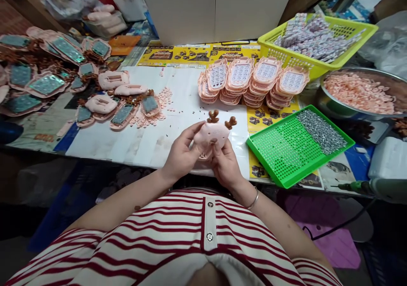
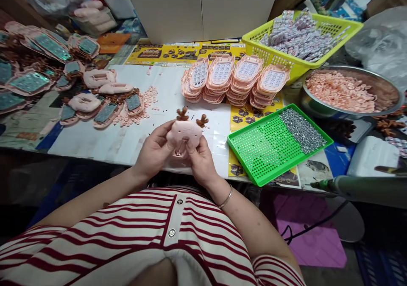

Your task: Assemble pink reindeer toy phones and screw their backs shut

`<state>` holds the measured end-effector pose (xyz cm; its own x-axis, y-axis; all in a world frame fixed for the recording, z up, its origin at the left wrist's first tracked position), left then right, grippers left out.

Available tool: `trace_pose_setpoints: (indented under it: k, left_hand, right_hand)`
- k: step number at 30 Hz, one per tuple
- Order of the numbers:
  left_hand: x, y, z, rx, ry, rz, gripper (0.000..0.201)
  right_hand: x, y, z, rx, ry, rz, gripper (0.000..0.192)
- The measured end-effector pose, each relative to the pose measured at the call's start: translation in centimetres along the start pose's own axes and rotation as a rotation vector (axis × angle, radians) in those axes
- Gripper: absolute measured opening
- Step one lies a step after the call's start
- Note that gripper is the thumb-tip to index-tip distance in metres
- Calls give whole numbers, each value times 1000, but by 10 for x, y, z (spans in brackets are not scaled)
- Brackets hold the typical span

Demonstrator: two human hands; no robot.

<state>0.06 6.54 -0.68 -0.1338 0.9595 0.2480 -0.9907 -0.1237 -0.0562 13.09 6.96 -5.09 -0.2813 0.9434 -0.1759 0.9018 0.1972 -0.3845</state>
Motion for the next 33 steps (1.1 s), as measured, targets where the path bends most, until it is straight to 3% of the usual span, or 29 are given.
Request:
trace_pose_setpoints:
  k: [3, 8, 14, 16, 20, 22, 24, 26, 28, 30, 31, 33]
  left_hand:
    - [-3, -5, 0, 20, 24, -7, 48]
    - [-1, -9, 3, -17, 20, 44, 36]
    - [16, -3, 10, -45, -59, 38, 62]
    - [24, 0, 9, -55, -15, -16, 64]
    - [25, -6, 0, -349, 180, -62, 66]
    - [22, -13, -3, -523, 211, -35, 66]
    - [21, -21, -4, -599, 225, -90, 65]
    - [25, -15, 0, -607, 202, -133, 65]
    - [40, 26, 13, -529, 105, 53, 65]
    - [50, 110, 37, -285, -20, 521, 49]
    - [54, 149, 51, -219, -23, 634, 43]
    - [59, 219, 79, -148, 50, 694, 44]
  right_hand:
    - [3, -4, 2, 109, -46, 5, 47]
    - [5, 0, 2, 103, -36, 39, 54]
    - [7, 3, -3, 17, -48, 36, 42]
    - [11, 1, -6, -14, -40, 26, 39]
    - [14, 2, -9, -37, -52, 34, 47]
    - [14, 2, -5, -117, -123, 5, 50]
    - [14, 2, -1, -207, -201, -36, 47]
    - [13, 3, 1, -235, -248, -62, 46]
    - [13, 5, -1, -205, -266, -53, 49]
    - [11, 5, -3, -177, -279, -44, 49]
    - [11, 5, -5, -171, -279, -42, 48]
    - [10, 5, -8, -171, -275, -53, 46]
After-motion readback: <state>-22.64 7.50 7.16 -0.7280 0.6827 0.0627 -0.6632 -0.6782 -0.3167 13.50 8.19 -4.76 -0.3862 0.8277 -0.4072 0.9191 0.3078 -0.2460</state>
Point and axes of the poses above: each hand's wrist, its own x-axis towards the middle knuckle, its own y-axis out of the back of the hand, z = x × y, the point moved 6 cm from there along x, towards the middle knuckle, and after that the axes turned 9 degrees about -y, right-handed, at the moved point
